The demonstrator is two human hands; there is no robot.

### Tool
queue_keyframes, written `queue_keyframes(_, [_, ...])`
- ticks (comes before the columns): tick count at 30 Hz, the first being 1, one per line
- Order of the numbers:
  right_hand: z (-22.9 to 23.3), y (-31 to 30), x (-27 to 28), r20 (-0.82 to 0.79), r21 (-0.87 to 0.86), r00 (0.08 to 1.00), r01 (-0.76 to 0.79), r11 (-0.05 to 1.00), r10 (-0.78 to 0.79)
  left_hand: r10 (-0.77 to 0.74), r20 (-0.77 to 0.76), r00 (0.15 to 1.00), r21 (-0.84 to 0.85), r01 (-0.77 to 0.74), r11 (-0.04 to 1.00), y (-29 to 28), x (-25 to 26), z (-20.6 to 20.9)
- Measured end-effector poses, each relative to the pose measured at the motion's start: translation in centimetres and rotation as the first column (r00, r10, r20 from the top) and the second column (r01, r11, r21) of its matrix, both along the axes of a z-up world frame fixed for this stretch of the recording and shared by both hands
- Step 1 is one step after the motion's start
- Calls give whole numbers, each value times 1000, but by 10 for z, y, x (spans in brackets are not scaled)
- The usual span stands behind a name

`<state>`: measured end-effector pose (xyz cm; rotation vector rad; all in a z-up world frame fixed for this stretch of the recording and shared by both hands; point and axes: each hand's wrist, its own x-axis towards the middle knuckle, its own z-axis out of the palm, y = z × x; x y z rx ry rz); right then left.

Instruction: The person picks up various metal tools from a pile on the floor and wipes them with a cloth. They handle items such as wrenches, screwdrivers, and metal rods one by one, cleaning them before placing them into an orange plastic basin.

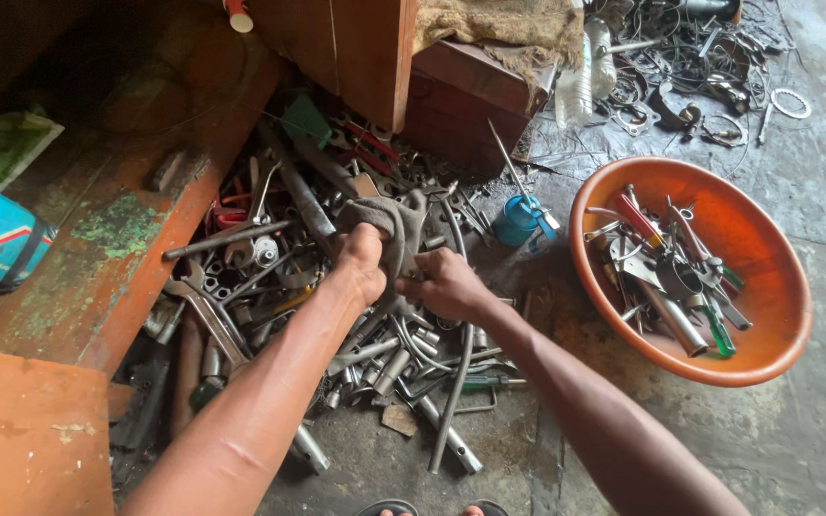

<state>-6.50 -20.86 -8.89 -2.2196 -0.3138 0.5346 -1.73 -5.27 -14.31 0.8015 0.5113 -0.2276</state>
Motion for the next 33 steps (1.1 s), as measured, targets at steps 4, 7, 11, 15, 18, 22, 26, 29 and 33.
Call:
queue_keyframes(4, [3,-2,-2,-158,193,986,81,978,-51,142,23,990,12,-142,990,10,4,-2])
queue_keyframes(7, [5,-9,-1,-228,324,974,91,942,-16,152,101,983,-34,-150,988,25,16,-11])
queue_keyframes(11, [8,-22,5,-234,299,972,73,952,-1,195,161,968,-137,-174,975,55,47,-20])
queue_keyframes(15, [7,-37,7,-129,377,991,15,926,36,234,102,967,-82,-226,971,73,30,24])
queue_keyframes(18, [3,-46,7,-202,486,977,162,859,-71,100,114,988,-135,-84,987,86,-5,61])
queue_keyframes(22, [3,-20,9,-296,425,948,237,874,-113,-145,2,989,62,144,988,34,-24,51])
queue_keyframes(26, [19,-8,8,-77,-73,995,-62,995,57,-144,170,975,159,117,980,6,1,17])
queue_keyframes(29, [50,-29,17,-7,-219,1000,-6,976,4,-302,291,908,129,276,952,17,-6,16])
queue_keyframes(33, [70,-36,27,-294,428,911,395,813,-288,-403,141,904,354,335,873,6,-26,39])
